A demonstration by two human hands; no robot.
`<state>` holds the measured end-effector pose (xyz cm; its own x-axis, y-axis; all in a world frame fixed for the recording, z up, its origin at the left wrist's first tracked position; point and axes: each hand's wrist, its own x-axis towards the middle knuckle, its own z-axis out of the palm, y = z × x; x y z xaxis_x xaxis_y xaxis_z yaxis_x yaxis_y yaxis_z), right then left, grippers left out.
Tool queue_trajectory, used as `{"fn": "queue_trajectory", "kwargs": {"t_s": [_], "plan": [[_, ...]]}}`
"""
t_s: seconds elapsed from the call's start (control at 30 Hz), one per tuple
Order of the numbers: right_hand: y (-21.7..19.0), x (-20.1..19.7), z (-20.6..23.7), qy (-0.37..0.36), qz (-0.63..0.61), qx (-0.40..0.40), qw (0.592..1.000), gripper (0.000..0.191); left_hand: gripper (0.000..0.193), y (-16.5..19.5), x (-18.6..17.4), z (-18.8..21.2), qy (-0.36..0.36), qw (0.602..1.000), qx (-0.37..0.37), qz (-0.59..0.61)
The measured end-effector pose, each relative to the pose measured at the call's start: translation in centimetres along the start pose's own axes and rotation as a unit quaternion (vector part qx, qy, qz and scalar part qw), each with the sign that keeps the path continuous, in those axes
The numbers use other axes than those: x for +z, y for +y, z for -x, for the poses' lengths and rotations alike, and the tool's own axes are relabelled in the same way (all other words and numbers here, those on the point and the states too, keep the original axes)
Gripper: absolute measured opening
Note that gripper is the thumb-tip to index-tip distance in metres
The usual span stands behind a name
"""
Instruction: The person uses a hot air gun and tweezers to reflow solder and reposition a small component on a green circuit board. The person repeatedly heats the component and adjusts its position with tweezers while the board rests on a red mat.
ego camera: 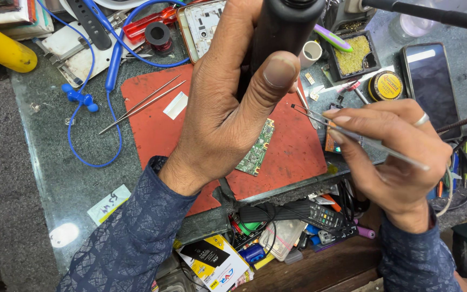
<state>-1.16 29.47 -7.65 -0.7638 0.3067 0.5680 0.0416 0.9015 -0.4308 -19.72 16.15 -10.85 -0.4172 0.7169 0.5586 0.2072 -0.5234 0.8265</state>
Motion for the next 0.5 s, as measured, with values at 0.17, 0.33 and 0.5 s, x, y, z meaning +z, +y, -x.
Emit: {"fn": "queue_trajectory", "kwargs": {"t_s": [0.17,0.33,0.5], "plan": [[-0.2,0.0,-0.4,-0.027,0.063,-0.078,0.995,0.021,0.053,-0.1,0.0,0.0,0.0,1.0,-0.001,-0.003],[-0.3,0.5,-0.2,-0.017,0.038,-0.054,0.998,0.021,0.054,-0.1,-0.2,0.1,0.0,1.0,0.001,-0.003],[-0.5,1.0,0.0,-0.018,0.025,-0.046,0.998,0.023,0.054,-0.1,-0.2,0.1,0.0,1.0,0.001,-0.003]]}}
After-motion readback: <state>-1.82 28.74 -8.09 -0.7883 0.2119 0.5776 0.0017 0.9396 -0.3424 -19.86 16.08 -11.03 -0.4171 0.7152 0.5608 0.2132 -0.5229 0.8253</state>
